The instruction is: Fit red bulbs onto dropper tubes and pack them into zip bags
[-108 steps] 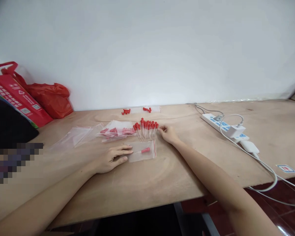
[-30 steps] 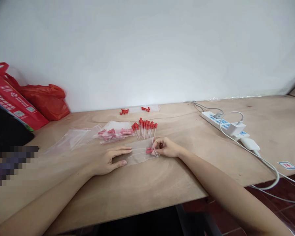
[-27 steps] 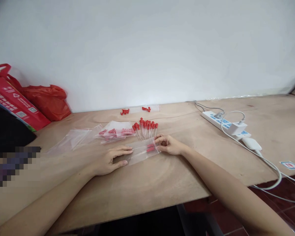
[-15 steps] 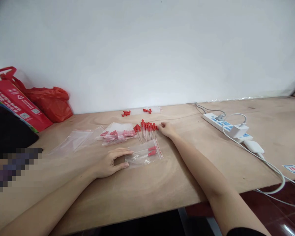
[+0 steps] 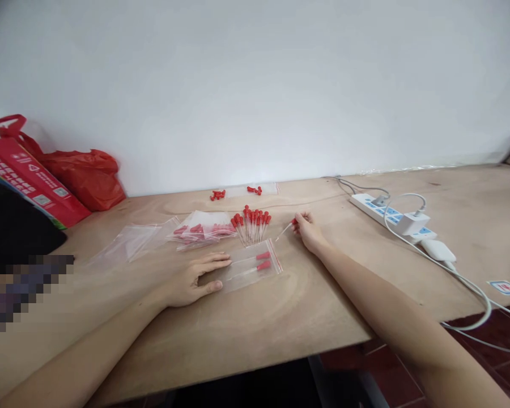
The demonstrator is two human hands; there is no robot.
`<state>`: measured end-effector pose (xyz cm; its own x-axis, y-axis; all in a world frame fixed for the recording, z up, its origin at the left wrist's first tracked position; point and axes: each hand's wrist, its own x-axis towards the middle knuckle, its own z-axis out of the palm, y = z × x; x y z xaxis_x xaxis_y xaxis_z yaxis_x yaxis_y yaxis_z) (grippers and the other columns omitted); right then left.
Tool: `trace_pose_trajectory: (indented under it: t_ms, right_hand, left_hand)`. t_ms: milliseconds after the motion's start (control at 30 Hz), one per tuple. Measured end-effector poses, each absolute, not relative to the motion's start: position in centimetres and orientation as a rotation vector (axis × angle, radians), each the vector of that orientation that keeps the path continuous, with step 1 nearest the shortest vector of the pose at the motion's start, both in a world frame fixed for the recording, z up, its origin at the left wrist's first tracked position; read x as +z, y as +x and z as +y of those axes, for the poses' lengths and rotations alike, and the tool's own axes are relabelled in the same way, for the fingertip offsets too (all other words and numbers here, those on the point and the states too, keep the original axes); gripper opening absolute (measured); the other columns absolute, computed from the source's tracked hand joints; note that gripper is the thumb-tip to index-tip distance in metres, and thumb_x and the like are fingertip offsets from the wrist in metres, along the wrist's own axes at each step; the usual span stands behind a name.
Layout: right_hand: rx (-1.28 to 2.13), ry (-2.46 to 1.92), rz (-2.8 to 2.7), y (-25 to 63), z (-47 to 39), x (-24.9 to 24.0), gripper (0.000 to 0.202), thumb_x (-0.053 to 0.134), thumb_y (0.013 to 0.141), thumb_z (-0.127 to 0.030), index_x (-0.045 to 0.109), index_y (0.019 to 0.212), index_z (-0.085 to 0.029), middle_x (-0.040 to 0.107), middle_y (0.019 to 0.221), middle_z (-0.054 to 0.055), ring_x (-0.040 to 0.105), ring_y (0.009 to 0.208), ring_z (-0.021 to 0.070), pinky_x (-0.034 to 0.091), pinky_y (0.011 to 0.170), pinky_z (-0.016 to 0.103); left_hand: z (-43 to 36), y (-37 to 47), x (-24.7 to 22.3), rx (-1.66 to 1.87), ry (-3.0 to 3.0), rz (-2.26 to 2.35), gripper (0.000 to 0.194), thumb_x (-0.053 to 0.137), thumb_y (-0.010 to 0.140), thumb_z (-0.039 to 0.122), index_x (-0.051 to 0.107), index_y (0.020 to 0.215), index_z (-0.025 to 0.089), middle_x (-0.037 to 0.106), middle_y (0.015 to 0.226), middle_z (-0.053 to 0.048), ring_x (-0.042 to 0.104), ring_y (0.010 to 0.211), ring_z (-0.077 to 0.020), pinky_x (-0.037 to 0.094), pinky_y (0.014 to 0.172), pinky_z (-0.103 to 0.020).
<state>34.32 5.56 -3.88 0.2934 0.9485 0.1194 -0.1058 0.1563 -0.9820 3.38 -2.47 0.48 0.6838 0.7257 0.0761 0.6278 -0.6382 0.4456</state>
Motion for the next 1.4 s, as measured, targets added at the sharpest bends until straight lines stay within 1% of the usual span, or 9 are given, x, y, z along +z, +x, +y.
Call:
trace_pose_trajectory:
  t_ms: [200,467,700,833,1000,1067,1167,1267,1400]
  right_hand:
    - [1.006,-1.049,-0.945,34.1,1.7,-3.8,0.036,0.062,0.061,-0.049,0.041,0.072,-0.022,0.055,0.058,-0.005,0.05,0.045,0.0082,0.039,0.04,0.02]
    - [1.072,-0.977,-0.945,32.4,0.8,-3.1,0.037,0.064,0.062,-0.047,0.04,0.074,-0.022,0.056,0.058,-0.006,0.054,0.047,0.008,0.045,0.048,0.021]
    - [1.222,-0.934,-1.074,31.8,-0.5,-2.5,0.034,0.068,0.06,-0.044,0.046,0.071,-0.02,0.059,0.064,-0.003,0.057,0.056,0.0092,0.048,0.056,0.024]
    - [1.239,-1.008,-1.325,31.2,-0.9,-2.6,0.031,0.071,0.056,-0.038,0.053,0.069,-0.017,0.058,0.061,-0.003,0.051,0.052,0.0069,0.043,0.05,0.02]
    - [1.225,-1.137,-1.607,31.1,-1.1,-2.5,0.034,0.068,0.059,-0.041,0.062,0.076,-0.012,0.051,0.046,-0.004,0.041,0.039,0.0048,0.032,0.037,0.019]
    - [1.248,-1.168,-1.649,31.2,-1.1,-2.3,0.036,0.067,0.06,-0.042,0.063,0.08,-0.012,0.05,0.045,-0.004,0.037,0.035,0.004,0.029,0.035,0.019]
    - [1.276,-1.18,-1.644,31.1,-1.1,-2.1,0.034,0.067,0.058,-0.041,0.061,0.075,-0.012,0.054,0.052,-0.002,0.04,0.037,0.0043,0.031,0.035,0.019]
    - [1.182,-1.199,-1.642,30.9,-0.9,-2.3,0.029,0.065,0.062,-0.039,0.057,0.069,-0.013,0.052,0.052,-0.002,0.043,0.041,0.0054,0.033,0.038,0.019]
    - [1.174,-1.138,-1.707,31.0,-0.9,-2.6,0.026,0.063,0.065,-0.037,0.054,0.07,-0.014,0.052,0.054,-0.002,0.045,0.046,0.0064,0.035,0.043,0.019]
  left_hand:
    - [-2.2,3.4,0.1,0.401,2.521,1.025,0.046,0.052,0.076,0.044,0.048,0.118,0.025,0.044,0.128,-0.004,0.037,0.119,-0.0209,0.03,0.1,-0.039]
    - [-2.3,3.4,0.2,0.396,2.539,1.032,0.051,0.052,0.076,0.045,0.043,0.121,0.024,0.043,0.129,-0.004,0.037,0.119,-0.02,0.03,0.1,-0.038]
    - [-2.3,3.5,0.3,0.399,2.541,1.039,0.052,0.052,0.076,0.045,0.042,0.122,0.023,0.043,0.129,-0.003,0.037,0.119,-0.0201,0.03,0.1,-0.038]
    - [-2.2,3.6,0.2,0.397,2.554,1.03,0.051,0.052,0.076,0.044,0.043,0.122,0.023,0.044,0.128,-0.003,0.037,0.119,-0.0195,0.03,0.1,-0.037]
    - [-2.2,3.5,0.1,0.379,2.549,1.06,0.051,0.052,0.076,0.045,0.044,0.121,0.024,0.042,0.129,-0.003,0.037,0.12,-0.0199,0.029,0.101,-0.037]
    - [-2.1,3.5,0.0,0.373,2.554,1.052,0.05,0.051,0.076,0.046,0.044,0.121,0.024,0.042,0.13,-0.003,0.036,0.12,-0.0197,0.029,0.101,-0.037]
    - [-2.0,3.4,0.0,0.37,2.565,1.042,0.05,0.05,0.076,0.046,0.043,0.122,0.025,0.041,0.131,-0.002,0.035,0.121,-0.0192,0.028,0.102,-0.036]
    - [-2.0,3.4,-0.1,0.371,2.572,1.043,0.052,0.051,0.076,0.047,0.042,0.122,0.025,0.041,0.131,-0.002,0.034,0.121,-0.0195,0.027,0.102,-0.037]
    - [-2.1,3.4,-0.1,0.349,2.573,1.049,0.051,0.05,0.076,0.047,0.043,0.122,0.026,0.039,0.132,-0.002,0.033,0.122,-0.0205,0.027,0.102,-0.039]
